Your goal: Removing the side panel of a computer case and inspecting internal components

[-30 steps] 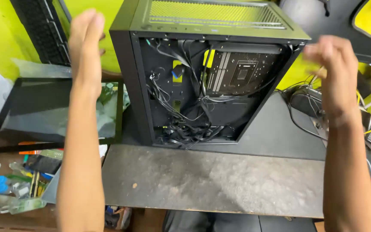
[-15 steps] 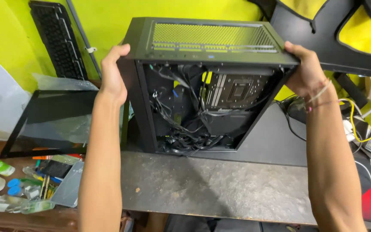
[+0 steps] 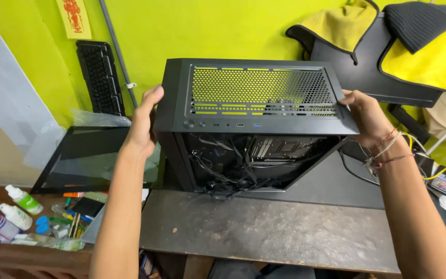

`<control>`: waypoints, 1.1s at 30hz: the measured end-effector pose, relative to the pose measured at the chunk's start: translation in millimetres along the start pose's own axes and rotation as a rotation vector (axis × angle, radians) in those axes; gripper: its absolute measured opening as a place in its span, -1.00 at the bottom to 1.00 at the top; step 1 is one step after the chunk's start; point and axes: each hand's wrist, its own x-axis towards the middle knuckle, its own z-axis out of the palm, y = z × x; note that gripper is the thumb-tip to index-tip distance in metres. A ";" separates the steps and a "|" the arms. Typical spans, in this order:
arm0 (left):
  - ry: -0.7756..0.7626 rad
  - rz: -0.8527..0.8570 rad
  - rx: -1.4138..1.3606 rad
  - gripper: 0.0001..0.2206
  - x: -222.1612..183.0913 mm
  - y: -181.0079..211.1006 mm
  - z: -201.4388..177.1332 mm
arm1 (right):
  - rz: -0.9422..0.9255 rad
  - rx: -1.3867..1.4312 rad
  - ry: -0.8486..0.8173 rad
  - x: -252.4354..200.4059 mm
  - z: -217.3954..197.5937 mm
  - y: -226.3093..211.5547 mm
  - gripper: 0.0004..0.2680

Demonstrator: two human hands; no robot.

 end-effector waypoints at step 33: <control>-0.220 0.266 0.209 -0.80 -26.5 16.9 32.5 | -0.108 -0.155 0.261 -41.8 19.3 -14.4 -0.77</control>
